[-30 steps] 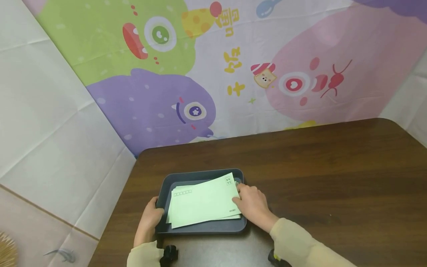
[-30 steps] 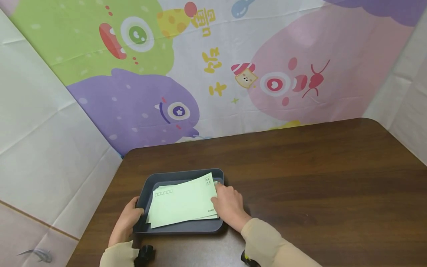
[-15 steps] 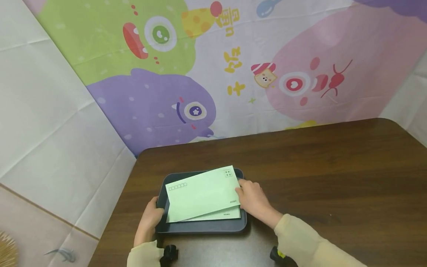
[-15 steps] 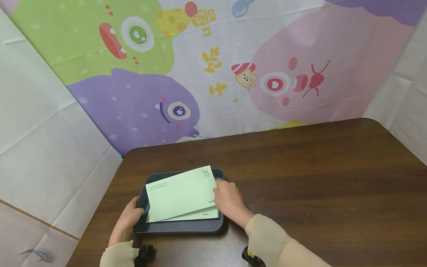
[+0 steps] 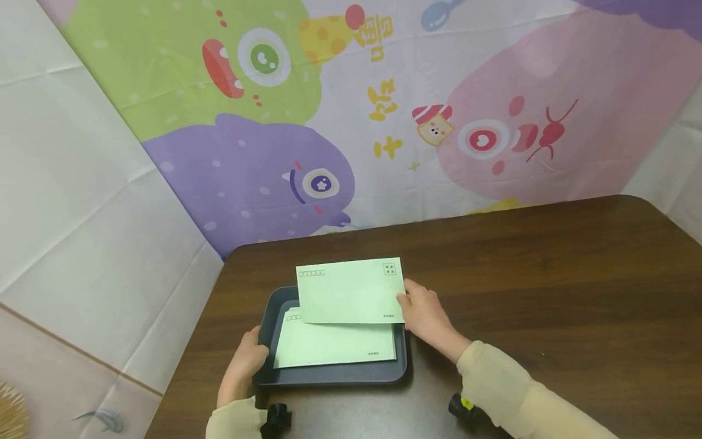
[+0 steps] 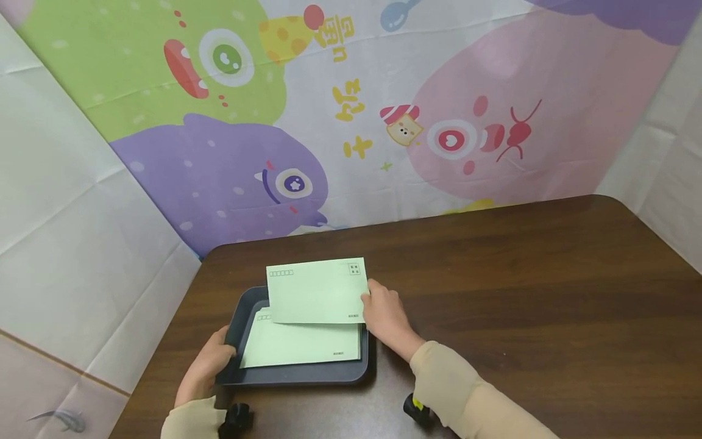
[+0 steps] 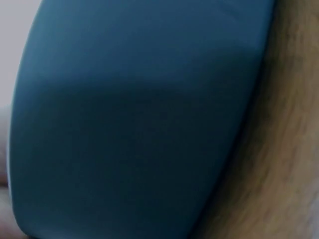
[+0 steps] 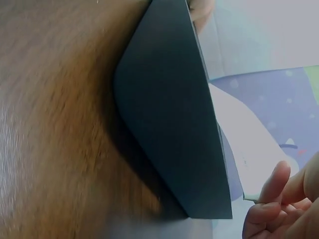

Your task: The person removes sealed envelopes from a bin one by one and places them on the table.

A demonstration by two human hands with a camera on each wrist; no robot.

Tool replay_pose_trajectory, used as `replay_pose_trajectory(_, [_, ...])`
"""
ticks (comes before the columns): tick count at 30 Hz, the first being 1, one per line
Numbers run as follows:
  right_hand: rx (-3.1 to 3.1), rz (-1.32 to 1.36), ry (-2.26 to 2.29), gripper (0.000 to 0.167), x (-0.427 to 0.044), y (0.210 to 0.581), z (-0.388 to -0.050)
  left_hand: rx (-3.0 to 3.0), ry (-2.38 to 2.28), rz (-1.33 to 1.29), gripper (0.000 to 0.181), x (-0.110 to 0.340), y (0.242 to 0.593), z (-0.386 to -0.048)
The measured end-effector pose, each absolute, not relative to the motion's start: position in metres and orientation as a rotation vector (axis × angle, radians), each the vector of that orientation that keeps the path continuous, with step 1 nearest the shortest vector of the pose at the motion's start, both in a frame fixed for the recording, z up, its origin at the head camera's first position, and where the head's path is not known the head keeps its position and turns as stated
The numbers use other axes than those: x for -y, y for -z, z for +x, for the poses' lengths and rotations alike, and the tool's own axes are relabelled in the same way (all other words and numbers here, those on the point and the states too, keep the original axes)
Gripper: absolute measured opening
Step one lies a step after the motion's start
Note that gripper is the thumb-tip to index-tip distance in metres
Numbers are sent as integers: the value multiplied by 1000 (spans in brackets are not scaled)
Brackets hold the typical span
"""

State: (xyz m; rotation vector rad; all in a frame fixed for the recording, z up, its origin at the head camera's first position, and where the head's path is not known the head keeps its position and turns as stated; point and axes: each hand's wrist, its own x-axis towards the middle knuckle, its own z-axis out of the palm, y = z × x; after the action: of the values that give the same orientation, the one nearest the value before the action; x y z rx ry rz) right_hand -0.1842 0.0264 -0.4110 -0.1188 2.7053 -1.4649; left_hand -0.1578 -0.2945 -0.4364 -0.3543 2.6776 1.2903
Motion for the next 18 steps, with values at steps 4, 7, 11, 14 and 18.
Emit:
replay_pose_trajectory(4, [-2704,-94,1455,21,-31,412,-189,-2705,-1238,-347,60,294,436,-157])
replay_pose_trajectory(7, [-2722,-92,1458,25,-34,412,-193,-2733,-1215,-342,60,294,436,-157])
replay_pose_trajectory(11, [-2816,-111,1445,17,-37,411,-198,-2745,-1208,-342,60,294,437,-156])
replay_pose_trajectory(14, [-2875,-108,1439,14,-38,411,-201,-2743,-1205,-346,59,294,437,-156])
replay_pose_trajectory(18, [-2900,-93,1521,14,-38,413,-207,-2734,-1209,-356,59,293,435,-156])
